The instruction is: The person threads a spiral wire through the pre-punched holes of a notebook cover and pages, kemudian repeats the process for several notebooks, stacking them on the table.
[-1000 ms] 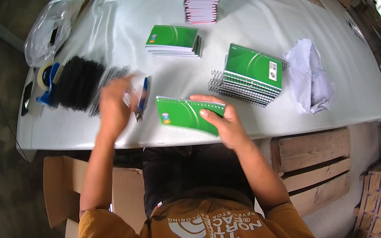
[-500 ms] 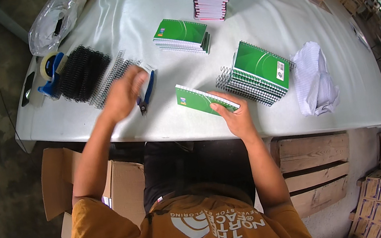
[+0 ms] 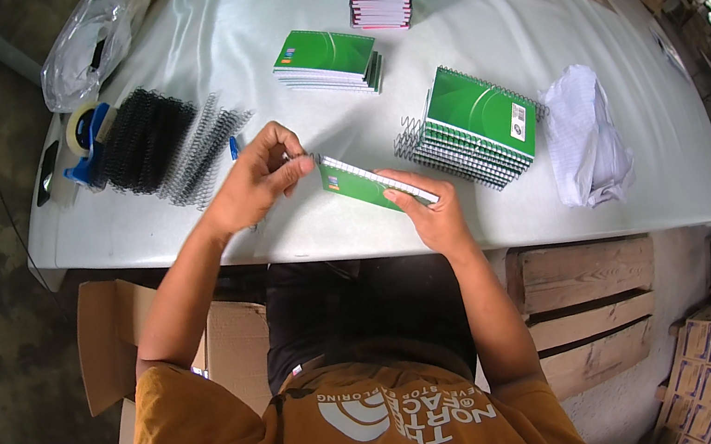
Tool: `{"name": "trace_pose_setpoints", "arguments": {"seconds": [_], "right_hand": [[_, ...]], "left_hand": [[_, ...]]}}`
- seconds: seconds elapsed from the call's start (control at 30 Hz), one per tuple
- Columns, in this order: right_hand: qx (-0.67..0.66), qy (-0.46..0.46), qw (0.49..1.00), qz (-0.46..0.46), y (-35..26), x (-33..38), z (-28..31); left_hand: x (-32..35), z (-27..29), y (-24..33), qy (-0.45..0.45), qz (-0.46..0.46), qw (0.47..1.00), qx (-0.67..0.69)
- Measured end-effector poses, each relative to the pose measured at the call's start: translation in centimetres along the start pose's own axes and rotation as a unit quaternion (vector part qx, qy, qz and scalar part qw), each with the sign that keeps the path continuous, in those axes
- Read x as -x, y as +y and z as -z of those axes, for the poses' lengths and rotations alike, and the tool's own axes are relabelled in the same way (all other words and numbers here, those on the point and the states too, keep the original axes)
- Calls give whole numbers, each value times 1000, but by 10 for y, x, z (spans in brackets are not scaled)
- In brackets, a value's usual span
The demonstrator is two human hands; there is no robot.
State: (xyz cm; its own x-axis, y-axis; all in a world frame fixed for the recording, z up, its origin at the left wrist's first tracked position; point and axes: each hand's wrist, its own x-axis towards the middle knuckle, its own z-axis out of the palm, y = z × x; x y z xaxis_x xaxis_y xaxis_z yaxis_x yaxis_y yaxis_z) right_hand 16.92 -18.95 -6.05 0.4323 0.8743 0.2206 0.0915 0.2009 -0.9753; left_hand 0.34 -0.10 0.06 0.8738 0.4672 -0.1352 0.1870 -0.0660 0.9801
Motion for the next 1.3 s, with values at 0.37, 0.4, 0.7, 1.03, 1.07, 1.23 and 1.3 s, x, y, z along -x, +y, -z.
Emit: {"name": "trace_pose_setpoints", "arguments": {"seconds": [0.37, 0.4, 0.7, 1.03, 1.07, 1.23, 1.3], "right_hand": [[54, 7, 996, 68, 5, 9, -4], [58, 11, 995, 78, 5, 11, -8], [143, 9, 969, 200, 0, 32, -37], [170, 12, 954, 246, 1, 35, -42], [173, 21, 954, 245, 3, 36, -41], [189, 0, 949, 253, 6, 39, -40], [193, -4, 942, 276, 7, 31, -44]], "left_hand": [[6, -22, 40, 68, -257, 739, -619], [11, -28, 33, 158, -315, 683, -639], [2, -24, -38, 382, -411, 623, -544], [23, -46, -55, 250, -383, 711, -535], [32, -63, -74, 205, -352, 758, -509], [38, -58, -57, 186, -502, 646, -544], [22, -61, -47, 257, -459, 688, -500]]}}
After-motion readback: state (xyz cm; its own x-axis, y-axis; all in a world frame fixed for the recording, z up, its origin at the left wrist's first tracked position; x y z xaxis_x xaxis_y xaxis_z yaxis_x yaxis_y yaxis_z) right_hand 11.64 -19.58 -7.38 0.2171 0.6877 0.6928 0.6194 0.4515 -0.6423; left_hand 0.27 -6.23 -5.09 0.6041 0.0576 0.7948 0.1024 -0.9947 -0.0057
